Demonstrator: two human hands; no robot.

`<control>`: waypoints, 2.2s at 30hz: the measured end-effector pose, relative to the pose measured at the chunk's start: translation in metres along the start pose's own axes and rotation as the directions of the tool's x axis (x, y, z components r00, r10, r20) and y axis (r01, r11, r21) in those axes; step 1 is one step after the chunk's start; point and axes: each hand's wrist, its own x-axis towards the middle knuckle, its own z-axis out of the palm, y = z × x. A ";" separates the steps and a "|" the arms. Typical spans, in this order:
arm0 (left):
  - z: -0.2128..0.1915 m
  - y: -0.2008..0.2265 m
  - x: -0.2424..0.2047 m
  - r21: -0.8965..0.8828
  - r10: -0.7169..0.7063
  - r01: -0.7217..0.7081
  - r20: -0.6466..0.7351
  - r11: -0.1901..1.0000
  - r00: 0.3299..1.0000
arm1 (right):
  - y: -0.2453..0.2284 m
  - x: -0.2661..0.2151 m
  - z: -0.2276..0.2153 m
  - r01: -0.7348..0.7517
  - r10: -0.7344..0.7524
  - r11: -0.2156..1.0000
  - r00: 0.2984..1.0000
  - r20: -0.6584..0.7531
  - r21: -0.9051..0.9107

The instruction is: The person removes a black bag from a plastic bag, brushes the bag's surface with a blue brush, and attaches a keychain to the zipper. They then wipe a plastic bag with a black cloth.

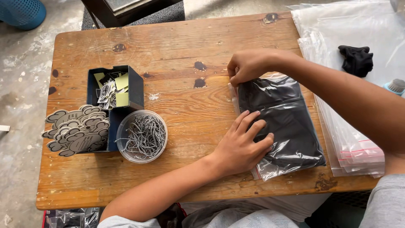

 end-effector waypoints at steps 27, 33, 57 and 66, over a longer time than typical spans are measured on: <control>-0.001 0.004 0.000 0.028 -0.017 0.015 0.071 1.000 0.997 | 0.004 0.017 0.002 0.188 -0.107 0.936 0.958 0.267 -0.298; 0.001 0.002 -0.001 0.011 0.001 -0.002 0.073 1.000 0.997 | 0.007 0.015 0.000 0.116 -0.051 0.949 0.974 0.219 -0.293; 0.003 0.004 -0.003 0.006 -0.006 0.006 0.051 1.000 0.999 | -0.002 0.006 0.004 0.150 -0.078 0.953 0.961 0.264 -0.264; 0.005 0.005 -0.003 0.002 -0.017 0.017 0.035 1.000 0.999 | 0.012 0.013 0.020 0.202 -0.123 0.937 0.954 0.272 -0.286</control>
